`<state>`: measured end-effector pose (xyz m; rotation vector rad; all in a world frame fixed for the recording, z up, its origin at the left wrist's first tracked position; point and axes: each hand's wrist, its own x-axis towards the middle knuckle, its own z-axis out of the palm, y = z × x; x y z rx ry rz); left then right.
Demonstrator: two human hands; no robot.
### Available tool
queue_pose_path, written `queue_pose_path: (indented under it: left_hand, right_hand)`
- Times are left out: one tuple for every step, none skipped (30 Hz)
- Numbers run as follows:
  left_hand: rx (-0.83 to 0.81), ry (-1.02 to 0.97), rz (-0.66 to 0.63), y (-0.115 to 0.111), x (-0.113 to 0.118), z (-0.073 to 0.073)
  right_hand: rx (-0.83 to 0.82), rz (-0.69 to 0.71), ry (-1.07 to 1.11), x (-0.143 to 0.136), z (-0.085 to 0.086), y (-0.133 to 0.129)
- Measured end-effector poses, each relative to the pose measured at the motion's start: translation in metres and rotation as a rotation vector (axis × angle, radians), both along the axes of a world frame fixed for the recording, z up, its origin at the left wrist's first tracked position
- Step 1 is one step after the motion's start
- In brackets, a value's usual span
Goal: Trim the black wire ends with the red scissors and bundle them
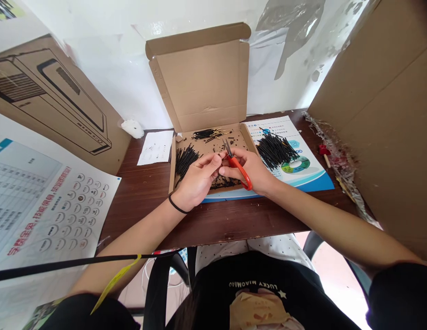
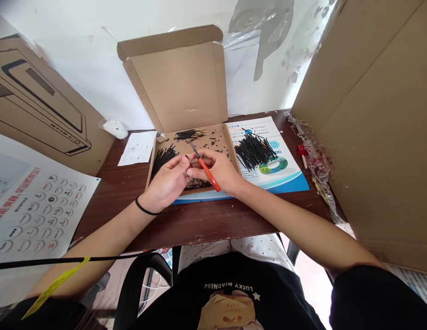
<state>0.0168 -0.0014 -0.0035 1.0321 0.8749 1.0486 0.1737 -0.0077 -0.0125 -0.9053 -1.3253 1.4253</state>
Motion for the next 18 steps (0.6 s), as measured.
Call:
queue_pose_path:
  left_hand:
    - [0.0,-0.012,-0.002,-0.001,0.001,0.0]
    - [0.005,-0.018,0.003,-0.001,0.001,0.0]
    - [0.022,-0.009,0.014,-0.001,0.0,-0.001]
    - [0.057,0.019,0.033,-0.001,0.0,-0.001]
    - [0.11,0.064,0.058,0.0,-0.002,-0.001]
    - [0.176,0.121,0.088,0.0,-0.003,-0.001]
    - [0.246,0.182,0.119,0.001,-0.004,-0.002]
    - [0.307,0.234,0.144,0.001,-0.005,-0.001]
    - [0.347,0.271,0.16,0.002,-0.006,-0.001]
    - [0.361,0.288,0.167,0.003,-0.006,0.0]
    - [0.355,0.289,0.168,0.003,-0.006,0.001]
    - [0.337,0.279,0.165,0.004,-0.006,0.002]
    - [0.312,0.264,0.159,0.005,-0.006,0.003]
    - [0.289,0.25,0.153,0.006,-0.006,0.004]
    - [0.275,0.243,0.149,0.007,-0.007,0.004]
    - [0.273,0.246,0.15,0.008,-0.008,0.005]
    - [0.283,0.262,0.157,0.01,-0.01,0.005]
    - [0.308,0.297,0.176,0.012,-0.013,0.005]
  right_hand:
    - [-0.023,-0.014,0.001,-0.001,0.001,-0.001]
    - [-0.054,-0.03,0.001,-0.001,0.002,-0.001]
    - [-0.088,-0.042,0.003,-0.002,0.003,-0.002]
    - [-0.119,-0.044,0.006,-0.001,0.005,-0.003]
    - [-0.142,-0.034,0.008,-0.001,0.006,-0.003]
    - [-0.152,-0.012,0.009,0.0,0.008,-0.003]
    - [-0.151,0.016,0.006,0.001,0.009,-0.004]
    - [-0.142,0.046,0.0,0.001,0.009,-0.004]
    - [-0.132,0.074,-0.005,0.002,0.01,-0.004]
    - [-0.125,0.097,-0.01,0.003,0.009,-0.004]
    - [-0.122,0.112,-0.012,0.004,0.009,-0.004]
    - [-0.121,0.122,-0.011,0.004,0.008,-0.004]
    - [-0.12,0.13,-0.007,0.005,0.007,-0.004]
    - [-0.118,0.136,0.0,0.005,0.005,-0.003]
    - [-0.116,0.14,0.007,0.005,0.004,-0.003]
    - [-0.113,0.144,0.01,0.005,0.002,-0.003]
    - [-0.112,0.147,0.01,0.006,0.001,-0.003]
    - [-0.111,0.15,0.007,0.006,0.0,-0.002]
